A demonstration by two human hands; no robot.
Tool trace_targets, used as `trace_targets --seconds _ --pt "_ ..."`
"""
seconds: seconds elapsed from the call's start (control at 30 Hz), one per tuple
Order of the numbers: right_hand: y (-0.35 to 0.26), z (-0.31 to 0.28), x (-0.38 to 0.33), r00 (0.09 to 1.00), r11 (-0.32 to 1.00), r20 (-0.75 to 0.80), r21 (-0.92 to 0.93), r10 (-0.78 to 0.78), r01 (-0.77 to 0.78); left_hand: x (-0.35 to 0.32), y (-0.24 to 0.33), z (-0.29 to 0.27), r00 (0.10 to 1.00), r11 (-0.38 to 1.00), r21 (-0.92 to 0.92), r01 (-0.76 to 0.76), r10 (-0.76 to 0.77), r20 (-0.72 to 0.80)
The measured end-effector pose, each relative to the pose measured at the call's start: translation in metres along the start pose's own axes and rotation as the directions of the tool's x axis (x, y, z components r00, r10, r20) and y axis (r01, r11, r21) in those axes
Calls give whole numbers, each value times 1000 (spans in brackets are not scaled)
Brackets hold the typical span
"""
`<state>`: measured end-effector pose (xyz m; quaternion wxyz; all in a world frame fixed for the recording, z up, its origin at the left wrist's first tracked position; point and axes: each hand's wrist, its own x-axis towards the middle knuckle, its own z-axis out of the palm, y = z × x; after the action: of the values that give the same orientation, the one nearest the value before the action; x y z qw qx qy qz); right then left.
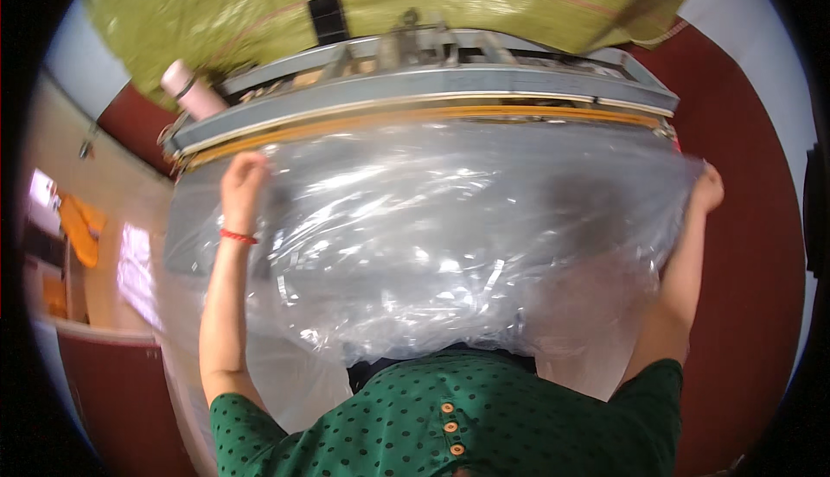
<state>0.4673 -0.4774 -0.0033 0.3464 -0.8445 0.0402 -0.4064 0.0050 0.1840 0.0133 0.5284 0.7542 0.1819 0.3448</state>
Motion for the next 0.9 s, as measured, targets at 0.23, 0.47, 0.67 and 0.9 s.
trace_targets --seconds 0.23,0.47,0.67,0.9 --pt "-298 -17 -151 774 796 376 549 -509 257 -51 59 22 999 991 -136 -4 11 51" --pt "-430 18 -335 367 314 222 925 -903 214 -68 98 25 943 929 218 -299 322 -80" --pt "-399 33 -334 189 543 627 761 -755 -356 -89 23 -33 938 409 876 -255 325 121" --pt "-276 60 -225 595 835 697 545 -401 -76 -121 32 44 875 889 458 -13 -212 436"
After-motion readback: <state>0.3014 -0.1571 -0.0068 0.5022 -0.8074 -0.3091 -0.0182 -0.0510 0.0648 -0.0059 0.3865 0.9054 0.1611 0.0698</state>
